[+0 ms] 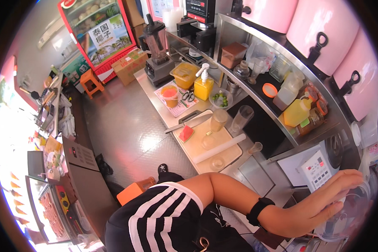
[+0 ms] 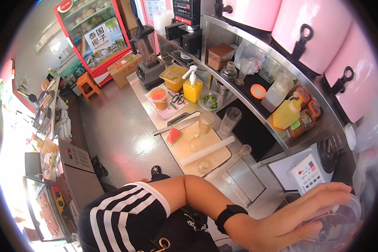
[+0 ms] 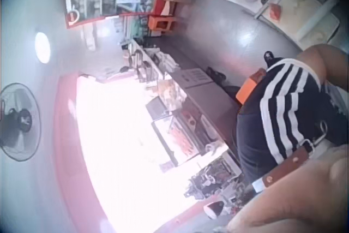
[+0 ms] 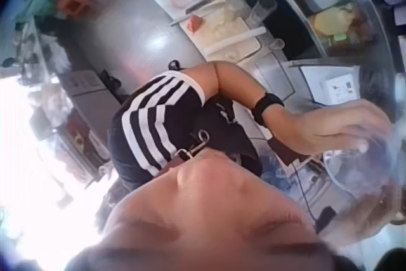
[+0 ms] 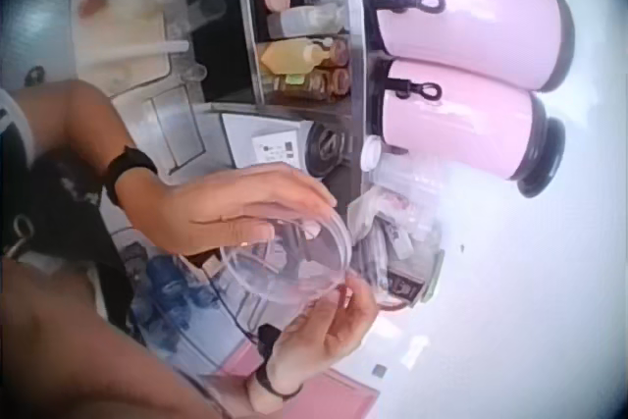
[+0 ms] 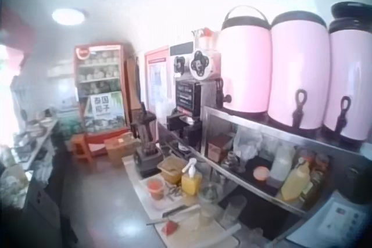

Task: The person prepares a drink by scooping ice into a cup of liquid, adding sliced lime, shaking the container, and then cutting a wedge of watermelon to add to the drink before sealing it with a lid.

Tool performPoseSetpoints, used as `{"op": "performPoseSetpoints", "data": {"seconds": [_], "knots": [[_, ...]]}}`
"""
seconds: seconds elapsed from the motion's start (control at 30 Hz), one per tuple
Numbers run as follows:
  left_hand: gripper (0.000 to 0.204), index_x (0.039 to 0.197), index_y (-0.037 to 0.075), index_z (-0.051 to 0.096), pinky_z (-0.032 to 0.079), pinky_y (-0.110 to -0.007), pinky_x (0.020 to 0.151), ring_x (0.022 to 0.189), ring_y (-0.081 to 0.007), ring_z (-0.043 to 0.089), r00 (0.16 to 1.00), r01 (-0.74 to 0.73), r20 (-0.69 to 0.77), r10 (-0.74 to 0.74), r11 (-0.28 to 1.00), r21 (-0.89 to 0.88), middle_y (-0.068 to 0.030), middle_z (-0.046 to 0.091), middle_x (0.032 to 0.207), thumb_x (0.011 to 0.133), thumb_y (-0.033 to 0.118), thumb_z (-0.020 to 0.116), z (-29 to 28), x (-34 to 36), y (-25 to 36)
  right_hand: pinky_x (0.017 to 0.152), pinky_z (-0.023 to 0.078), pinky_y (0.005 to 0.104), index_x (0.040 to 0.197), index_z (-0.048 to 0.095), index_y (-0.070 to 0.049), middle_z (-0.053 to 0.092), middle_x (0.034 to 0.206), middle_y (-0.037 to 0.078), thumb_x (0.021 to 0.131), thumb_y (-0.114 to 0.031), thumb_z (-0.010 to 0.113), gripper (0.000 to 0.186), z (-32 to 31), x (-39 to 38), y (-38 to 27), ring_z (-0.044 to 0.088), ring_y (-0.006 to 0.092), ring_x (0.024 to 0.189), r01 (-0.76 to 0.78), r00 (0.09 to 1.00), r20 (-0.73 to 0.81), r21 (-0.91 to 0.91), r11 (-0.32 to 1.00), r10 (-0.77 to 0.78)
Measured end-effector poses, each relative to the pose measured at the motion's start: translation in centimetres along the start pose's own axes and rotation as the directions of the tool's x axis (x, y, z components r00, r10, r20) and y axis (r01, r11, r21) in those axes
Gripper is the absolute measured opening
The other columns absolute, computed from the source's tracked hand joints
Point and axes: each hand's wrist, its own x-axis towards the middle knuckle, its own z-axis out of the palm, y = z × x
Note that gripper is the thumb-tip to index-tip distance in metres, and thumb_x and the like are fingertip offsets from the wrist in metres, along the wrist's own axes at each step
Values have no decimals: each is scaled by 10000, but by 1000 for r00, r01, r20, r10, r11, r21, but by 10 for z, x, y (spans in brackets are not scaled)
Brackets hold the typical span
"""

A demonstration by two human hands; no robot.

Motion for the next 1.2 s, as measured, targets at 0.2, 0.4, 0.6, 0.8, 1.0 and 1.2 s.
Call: {"op": "performPoseSetpoints", "data": {"seconds": [0.2,0.4,0.6,0.8,1.0,1.2], "knots": [[439,1396,-15,376,271,-406,1115,1377,-305,314,970,207,-200,-141,909,363,-183,358,1447,1011,194,403,-128,-115,135,589,593,317,1409,337,19,459,1311,185,930,-161,530,547,244,-47,59,595,190,801,313,939,-177,86,946,-295],[350,1292,-7,492,283,-407,1111,1314,-318,431,812,535,-581,-49,461,708,-156,531,1324,971,124,445,-273,-233,251,1037,402,368,1422,321,13,400,1408,135,939,-40,531,529,541,-11,57,496,248,1208,54,997,11,524,850,-71],[292,1214,5,542,264,-471,1121,1269,-347,467,740,632,-648,182,141,762,-150,580,1248,942,76,465,-435,-313,289,1131,240,410,1433,291,16,314,1459,179,966,-118,486,523,760,58,97,301,313,1375,167,984,-4,350,922,-177],[277,1194,14,553,191,-479,1145,1309,-349,422,729,661,-641,239,-5,750,-152,571,1267,964,91,419,-549,-306,282,1143,211,437,1435,283,22,300,1472,211,974,-144,458,520,845,143,89,274,359,1382,244,965,-152,208,947,-215],[285,1198,17,558,164,-489,1145,1343,-346,391,717,690,-661,221,-92,718,-157,558,1305,974,122,416,-599,-291,274,1144,205,469,1404,345,33,299,1488,240,970,-197,450,503,870,192,88,282,402,1379,236,954,-215,116,965,-208],[278,1158,-1,582,364,-432,1036,1211,-383,499,653,757,-751,101,-47,652,-176,564,1286,980,156,437,-625,-278,278,1040,340,494,1353,446,-13,425,1375,254,915,-159,520,467,867,214,74,417,426,1227,276,935,-147,-271,922,-324]]}}
